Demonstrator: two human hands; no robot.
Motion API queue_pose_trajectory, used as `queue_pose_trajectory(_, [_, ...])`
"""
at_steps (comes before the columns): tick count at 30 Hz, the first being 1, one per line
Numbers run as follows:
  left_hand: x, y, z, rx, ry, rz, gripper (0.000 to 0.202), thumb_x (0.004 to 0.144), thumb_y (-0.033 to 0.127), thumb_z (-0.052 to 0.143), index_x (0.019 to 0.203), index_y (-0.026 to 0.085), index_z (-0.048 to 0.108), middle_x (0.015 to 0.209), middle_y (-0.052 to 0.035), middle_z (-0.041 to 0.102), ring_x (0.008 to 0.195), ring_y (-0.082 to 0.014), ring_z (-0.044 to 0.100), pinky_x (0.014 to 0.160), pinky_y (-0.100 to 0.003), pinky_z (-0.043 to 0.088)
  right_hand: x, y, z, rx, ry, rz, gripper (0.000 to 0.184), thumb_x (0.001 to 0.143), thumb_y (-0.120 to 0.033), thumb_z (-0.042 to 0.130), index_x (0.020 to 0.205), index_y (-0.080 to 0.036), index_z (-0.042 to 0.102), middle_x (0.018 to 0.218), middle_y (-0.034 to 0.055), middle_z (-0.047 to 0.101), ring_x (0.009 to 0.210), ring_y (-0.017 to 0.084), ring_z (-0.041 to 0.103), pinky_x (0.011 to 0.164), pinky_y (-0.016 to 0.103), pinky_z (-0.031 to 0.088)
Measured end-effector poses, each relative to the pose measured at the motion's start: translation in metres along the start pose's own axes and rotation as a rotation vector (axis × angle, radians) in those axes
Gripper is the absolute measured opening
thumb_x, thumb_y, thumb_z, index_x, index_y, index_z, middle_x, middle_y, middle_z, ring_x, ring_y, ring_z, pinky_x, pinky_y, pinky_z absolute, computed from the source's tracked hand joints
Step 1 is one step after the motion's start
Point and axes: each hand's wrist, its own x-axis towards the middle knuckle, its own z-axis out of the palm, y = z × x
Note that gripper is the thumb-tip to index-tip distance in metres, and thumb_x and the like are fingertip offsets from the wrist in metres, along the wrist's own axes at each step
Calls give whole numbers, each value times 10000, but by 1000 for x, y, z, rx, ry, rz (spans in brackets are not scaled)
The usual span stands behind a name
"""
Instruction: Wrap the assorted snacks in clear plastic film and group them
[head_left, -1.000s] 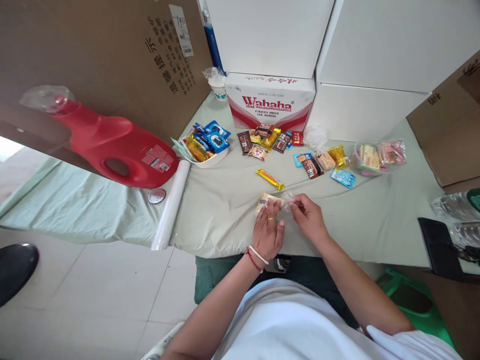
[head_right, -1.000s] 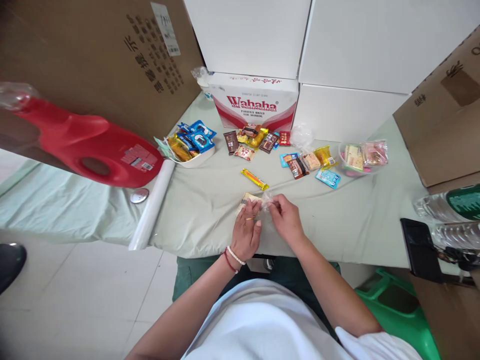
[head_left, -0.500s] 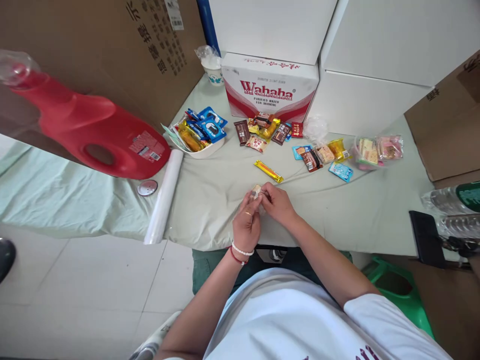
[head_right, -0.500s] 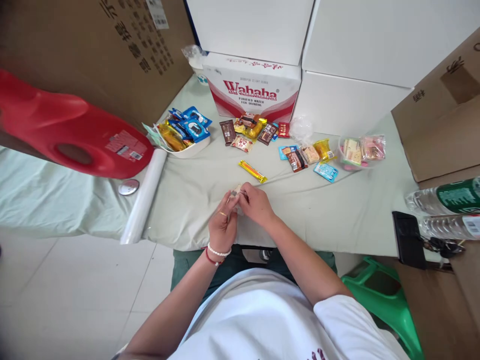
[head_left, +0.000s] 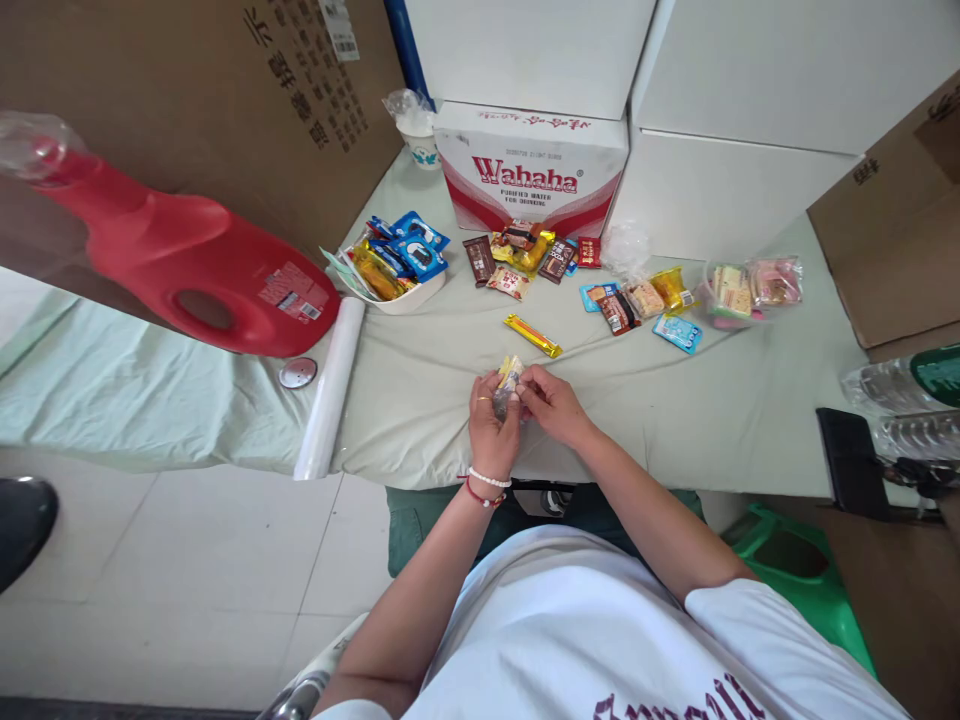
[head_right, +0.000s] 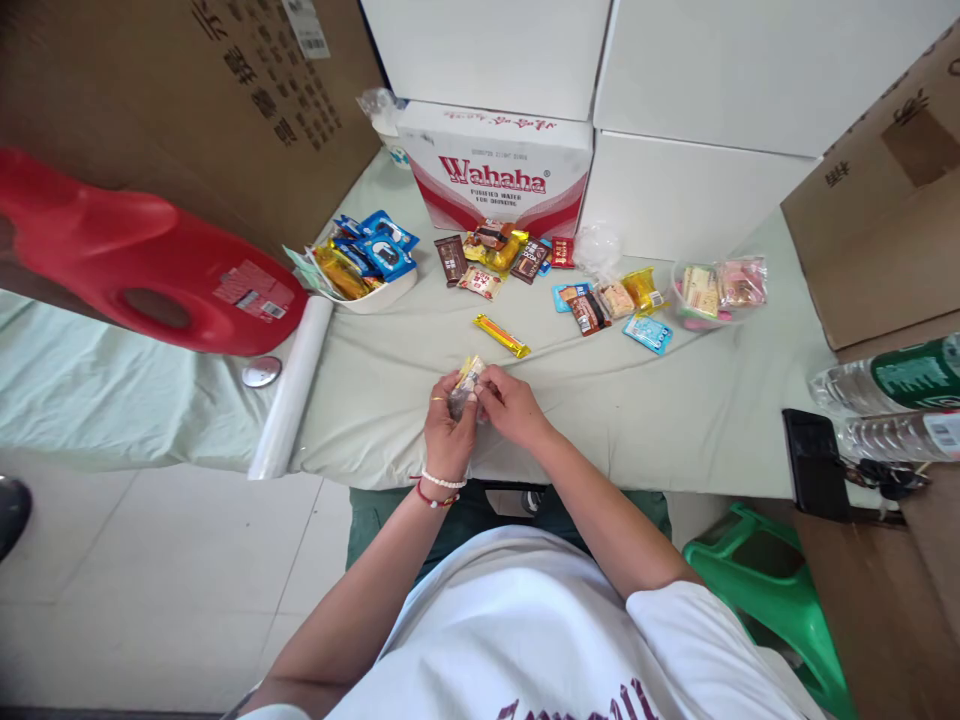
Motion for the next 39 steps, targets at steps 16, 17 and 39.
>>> queue_pose_trajectory(16, [-29,21,9,-258,-491,329,879,874,178,592,1670,220,221,1676,-192,420,1614,-319,310,1323,-616,238,-42,21,-21,507,263,250,565,819,-708,729,1130,-262,574,1177,57,705,987,245,699,822,417,623])
queue_pose_trajectory(17, [-26,23,7,-366,-528,258,859,886,190,596,1659,228,225,1643,-190,470,1611,-313,318,1322,-618,239,-43,23,-26,551,244,255,593,800,-720,746,1136,-265,570,1206,55,700,979,240,704,811,415,630])
queue_pose_trajectory(39, [-46,-43,-77,329,-63,81,390,886,229,592,1270,198,648,1152,-125,735,1003,-286,743,958,-506,614,97,-53,-418,-388,545,426,250,943,-163,705,713,-168,609,614,-17,519,593,103,442,649,352,459])
